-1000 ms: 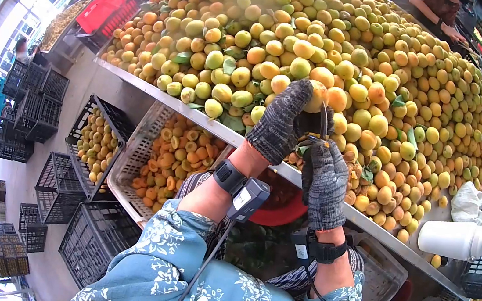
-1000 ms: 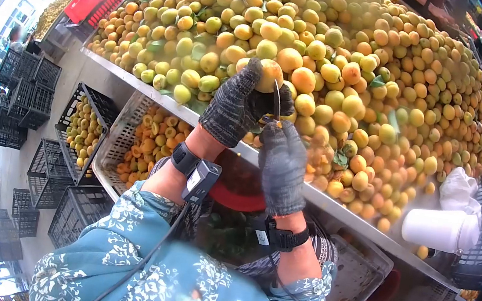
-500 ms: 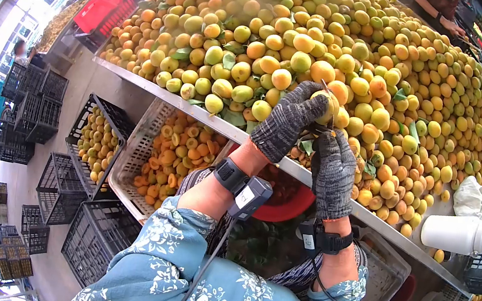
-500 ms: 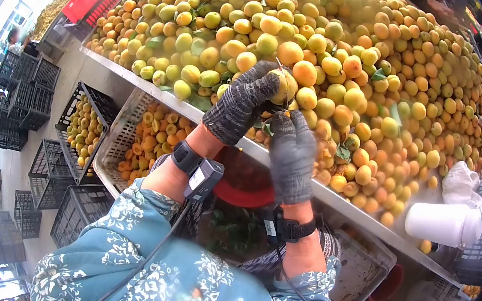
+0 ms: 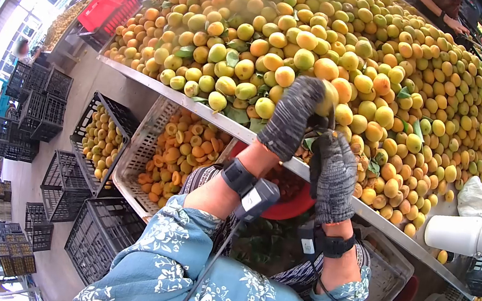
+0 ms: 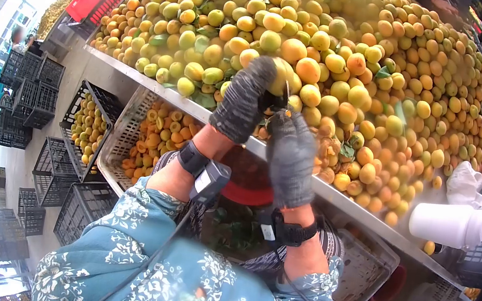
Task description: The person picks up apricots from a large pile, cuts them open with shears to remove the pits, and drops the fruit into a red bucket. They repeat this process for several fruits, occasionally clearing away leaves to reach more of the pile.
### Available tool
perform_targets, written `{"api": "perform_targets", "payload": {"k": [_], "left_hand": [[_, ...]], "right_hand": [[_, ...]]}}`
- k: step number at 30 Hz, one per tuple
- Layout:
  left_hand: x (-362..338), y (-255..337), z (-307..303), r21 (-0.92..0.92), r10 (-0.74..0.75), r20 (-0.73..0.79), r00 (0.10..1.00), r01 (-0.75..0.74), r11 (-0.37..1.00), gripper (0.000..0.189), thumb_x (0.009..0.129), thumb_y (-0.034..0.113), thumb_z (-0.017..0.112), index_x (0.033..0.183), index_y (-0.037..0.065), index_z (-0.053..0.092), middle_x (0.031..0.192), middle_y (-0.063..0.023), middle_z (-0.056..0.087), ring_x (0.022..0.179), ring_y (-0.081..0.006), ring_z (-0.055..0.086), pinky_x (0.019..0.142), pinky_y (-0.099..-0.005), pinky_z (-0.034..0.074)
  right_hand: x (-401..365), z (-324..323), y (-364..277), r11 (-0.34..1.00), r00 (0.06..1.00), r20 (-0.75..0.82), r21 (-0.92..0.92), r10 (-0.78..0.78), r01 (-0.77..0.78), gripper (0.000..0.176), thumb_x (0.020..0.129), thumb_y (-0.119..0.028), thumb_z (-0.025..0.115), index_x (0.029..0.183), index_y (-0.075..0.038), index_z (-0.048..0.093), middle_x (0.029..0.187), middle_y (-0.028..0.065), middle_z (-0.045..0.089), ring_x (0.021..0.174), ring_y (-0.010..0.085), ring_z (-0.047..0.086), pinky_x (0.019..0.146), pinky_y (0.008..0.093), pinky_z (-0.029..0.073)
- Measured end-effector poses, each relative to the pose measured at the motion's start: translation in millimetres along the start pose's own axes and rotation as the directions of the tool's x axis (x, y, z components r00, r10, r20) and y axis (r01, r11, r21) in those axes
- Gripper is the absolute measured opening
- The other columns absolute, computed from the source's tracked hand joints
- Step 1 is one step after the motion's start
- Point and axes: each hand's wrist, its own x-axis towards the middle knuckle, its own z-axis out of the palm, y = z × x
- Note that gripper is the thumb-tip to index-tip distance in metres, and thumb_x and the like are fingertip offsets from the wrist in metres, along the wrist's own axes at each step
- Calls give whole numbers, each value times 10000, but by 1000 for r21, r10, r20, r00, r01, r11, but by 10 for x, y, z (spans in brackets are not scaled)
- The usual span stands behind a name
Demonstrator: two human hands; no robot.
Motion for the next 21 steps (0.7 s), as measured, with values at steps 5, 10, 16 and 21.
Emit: {"api": "perform_targets", "payload": {"k": [5, 10, 16, 21], "left_hand": [[35, 13, -46, -832, -742, 465, 483, 524, -181, 310, 951, 344, 545, 1077, 62, 569, 941, -60, 630, 836, -197, 654, 709, -337, 576], [17, -6, -94, -781, -660, 605, 445, 493, -383, 340, 936, 372, 562, 1064, 57, 567, 934, -63, 633, 820, -206, 656, 719, -350, 579], [78, 280, -65, -653, -573, 737, 360, 598, -465, 350, 989, 329, 484, 1223, 76, 543, 1081, 19, 566, 964, -63, 523, 843, -239, 461], [15, 120, -59, -696, -574, 601, 556, 717, -35, 299, 979, 328, 502, 1145, 87, 563, 984, -15, 608, 891, -77, 586, 759, -230, 497]], "right_hand": [[10, -48, -44, 978, 980, 188, -183, -70, 105, 348, 732, 10, 633, 1080, -4, 614, 1003, 169, 633, 942, 336, 596, 836, 413, 492], [-20, 20, 5, 943, 974, 119, -249, -195, 220, 266, 802, -7, 593, 1067, 2, 606, 936, 147, 634, 881, 297, 610, 776, 365, 499], [173, -17, -203, 676, 866, 257, 545, 429, -496, 246, 991, -202, 456, 978, -16, 616, 874, 15, 629, 778, 60, 545, 670, 230, 461], [200, -63, -158, 598, 770, 282, 499, 573, -628, 185, 888, -40, 534, 1050, 4, 612, 968, 103, 641, 837, 198, 610, 740, 302, 496]]}}
